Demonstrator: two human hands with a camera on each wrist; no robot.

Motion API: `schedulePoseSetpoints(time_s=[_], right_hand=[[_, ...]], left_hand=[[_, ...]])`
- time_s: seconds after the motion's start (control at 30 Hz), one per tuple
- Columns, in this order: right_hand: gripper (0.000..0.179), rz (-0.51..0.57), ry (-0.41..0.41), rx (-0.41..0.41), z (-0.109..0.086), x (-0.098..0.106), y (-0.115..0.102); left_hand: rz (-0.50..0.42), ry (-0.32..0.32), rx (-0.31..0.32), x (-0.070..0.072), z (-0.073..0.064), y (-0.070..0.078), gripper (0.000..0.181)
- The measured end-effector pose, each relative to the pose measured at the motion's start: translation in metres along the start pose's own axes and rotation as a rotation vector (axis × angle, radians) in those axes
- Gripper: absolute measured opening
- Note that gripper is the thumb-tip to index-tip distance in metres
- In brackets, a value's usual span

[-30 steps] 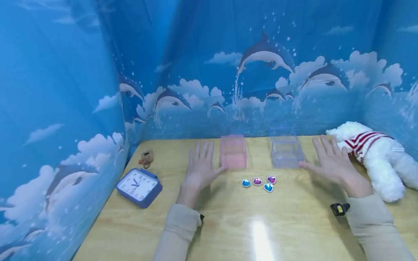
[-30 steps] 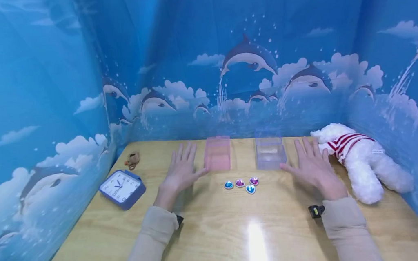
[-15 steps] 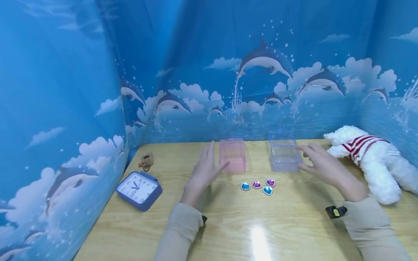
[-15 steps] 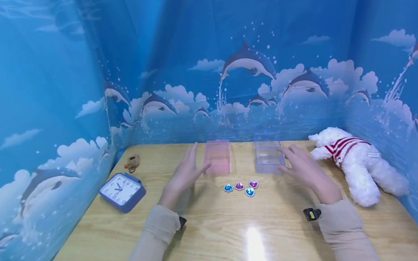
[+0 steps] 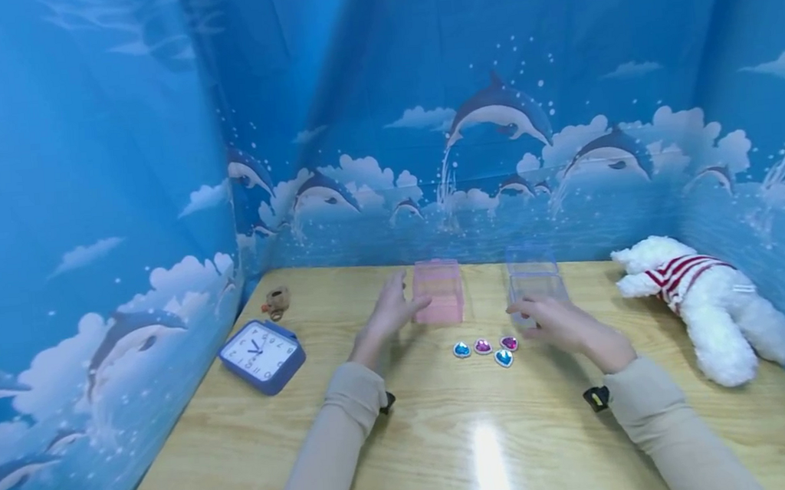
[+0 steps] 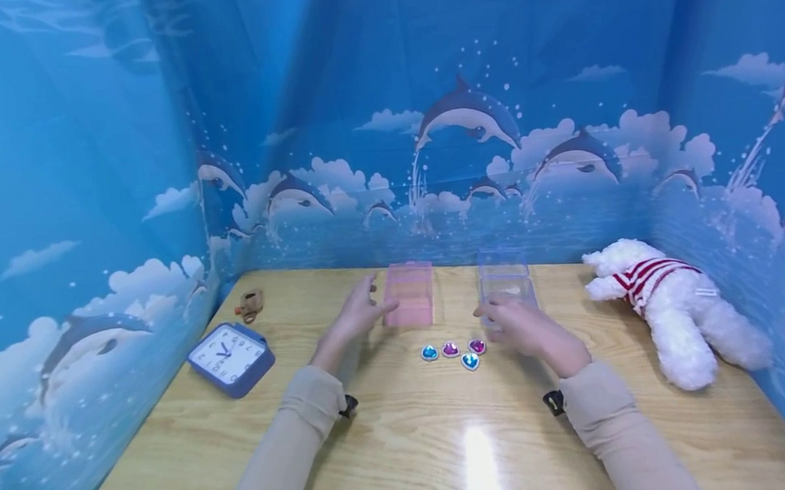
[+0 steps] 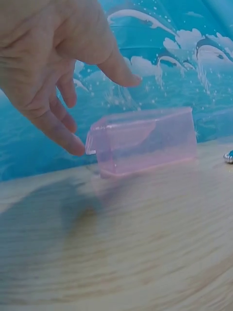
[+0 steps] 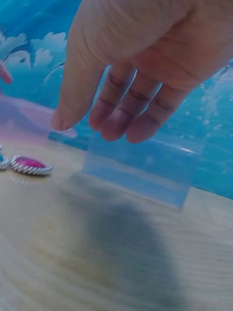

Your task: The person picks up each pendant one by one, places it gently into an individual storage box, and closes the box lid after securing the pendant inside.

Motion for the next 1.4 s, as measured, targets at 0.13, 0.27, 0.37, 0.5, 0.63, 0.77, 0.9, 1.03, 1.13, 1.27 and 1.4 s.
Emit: schedulePoseSetpoints(time_s=[0.13,0.27,0.37,0.5,0.63,0.77,0.9,1.03,1.13,1.27,1.4], right_hand=[[0.043,-0.032,-0.034,0.017,0.003,-0.008,-0.005],[0.043,-0.042,-0.109,-0.034,0.004,-0.015,-0.008],[0.04,-0.023,-0.147,-0.045,0.006,-0.02,-0.01],[0.034,-0.014,-0.158,0.004,0.008,-0.025,-0.011],[0.028,-0.055,-0.159,0.054,0.008,-0.029,-0.011],[0.022,-0.08,-0.156,0.055,0.009,-0.031,-0.009],[0.018,-0.089,-0.144,0.055,0.011,-0.031,-0.009],[0.018,-0.085,-0.133,0.055,0.011,-0.032,-0.007],[0.019,-0.076,-0.118,0.065,0.01,-0.033,-0.005],[0.022,-0.055,-0.087,0.066,0.009,-0.032,-0.004],[0.028,-0.004,-0.058,0.05,0.008,-0.03,-0.003]], left_hand=[[-0.026,-0.018,0.025,-0.003,0.001,-0.002,0.092],[-0.03,-0.037,0.033,-0.005,0.003,-0.003,0.092],[-0.039,-0.045,0.037,-0.006,0.003,-0.003,0.092],[-0.075,-0.045,0.061,-0.008,0.004,-0.004,0.091],[-0.096,-0.05,0.09,-0.011,0.004,-0.007,0.088],[-0.083,-0.048,0.084,-0.013,0.005,-0.008,0.088],[-0.079,-0.037,0.07,-0.013,0.007,-0.007,0.087],[-0.083,-0.042,0.074,-0.014,0.007,-0.008,0.087],[-0.085,-0.042,0.07,-0.014,0.008,-0.008,0.085],[-0.076,-0.042,0.05,-0.015,0.009,-0.009,0.083],[-0.074,-0.049,0.056,-0.016,0.008,-0.011,0.081]])
Point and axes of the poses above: each hand's wrist, its own z-axis towards the middle knuckle, its own x-axis out of the back of the hand, y = z × x, the point moved 2 cm from there along z, towards the middle knuckle, and after that the axes turned 12 degrees about y, right-handed, at the moved point
